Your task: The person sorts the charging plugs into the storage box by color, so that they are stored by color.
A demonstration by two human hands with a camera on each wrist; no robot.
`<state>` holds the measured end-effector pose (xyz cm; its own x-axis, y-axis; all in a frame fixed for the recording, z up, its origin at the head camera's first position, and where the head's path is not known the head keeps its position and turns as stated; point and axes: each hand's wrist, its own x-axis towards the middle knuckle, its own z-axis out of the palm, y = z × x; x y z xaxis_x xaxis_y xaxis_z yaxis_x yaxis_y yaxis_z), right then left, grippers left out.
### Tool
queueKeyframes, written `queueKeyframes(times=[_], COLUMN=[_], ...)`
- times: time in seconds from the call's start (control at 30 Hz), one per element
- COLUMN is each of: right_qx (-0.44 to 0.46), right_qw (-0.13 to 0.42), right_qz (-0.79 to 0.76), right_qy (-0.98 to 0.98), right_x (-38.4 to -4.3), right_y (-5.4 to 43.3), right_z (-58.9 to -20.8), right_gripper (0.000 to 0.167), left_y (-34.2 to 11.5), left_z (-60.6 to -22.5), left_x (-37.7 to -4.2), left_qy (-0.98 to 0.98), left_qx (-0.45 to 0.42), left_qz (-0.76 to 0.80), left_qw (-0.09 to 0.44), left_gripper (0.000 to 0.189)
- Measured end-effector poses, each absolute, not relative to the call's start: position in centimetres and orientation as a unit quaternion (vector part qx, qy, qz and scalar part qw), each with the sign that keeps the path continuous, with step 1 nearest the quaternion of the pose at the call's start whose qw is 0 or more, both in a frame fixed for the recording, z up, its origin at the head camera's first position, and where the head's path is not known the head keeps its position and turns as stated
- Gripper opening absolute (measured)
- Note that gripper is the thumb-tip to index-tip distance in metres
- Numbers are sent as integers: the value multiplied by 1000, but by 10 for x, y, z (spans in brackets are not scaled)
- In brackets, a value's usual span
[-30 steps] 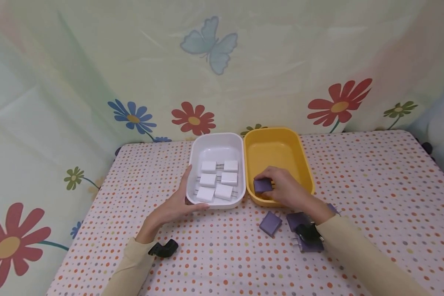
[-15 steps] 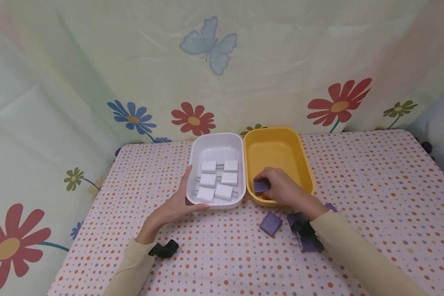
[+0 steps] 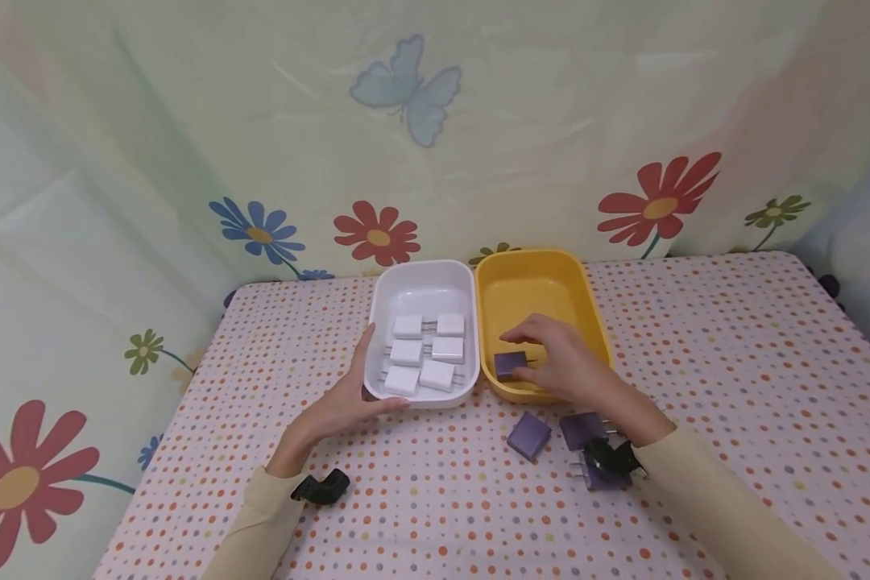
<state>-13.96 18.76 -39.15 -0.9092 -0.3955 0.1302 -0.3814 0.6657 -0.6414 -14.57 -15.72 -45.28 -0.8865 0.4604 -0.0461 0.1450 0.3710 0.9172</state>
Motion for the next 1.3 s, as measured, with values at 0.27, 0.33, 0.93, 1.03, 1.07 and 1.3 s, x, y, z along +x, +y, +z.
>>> queueKeyframes(times=[0.27, 0.33, 0.93, 1.03, 1.07, 1.3], right_qx=[-267, -267, -259, -236, -230, -217], right_qw=[-96, -106, -48, -34, -31, -41], right_qz=[-321, -308, -341, -328, -322, -286], right_qy=[903, 907, 903, 914, 918, 932], right_x=[-98, -86, -32, -31, -31, -29], right_y=[215, 226, 285, 285, 284, 283], right_z=[-367, -366, -430, -436, -438, -447], right_gripper=[51, 56, 57, 55, 54, 55], left_y=[-157, -157, -159, -159, -159, -158], left_z=[-453, -453, -450, -452, -452, -452], left_x=[-145, -146, -139, -140, -140, -142], left_qy=[815, 815, 805, 800, 799, 787], left_qx=[189, 190, 183, 193, 197, 211], left_qz=[528, 527, 545, 549, 550, 561], left_qw=[144, 146, 146, 142, 141, 145], left_gripper=[132, 132, 129, 129, 129, 127])
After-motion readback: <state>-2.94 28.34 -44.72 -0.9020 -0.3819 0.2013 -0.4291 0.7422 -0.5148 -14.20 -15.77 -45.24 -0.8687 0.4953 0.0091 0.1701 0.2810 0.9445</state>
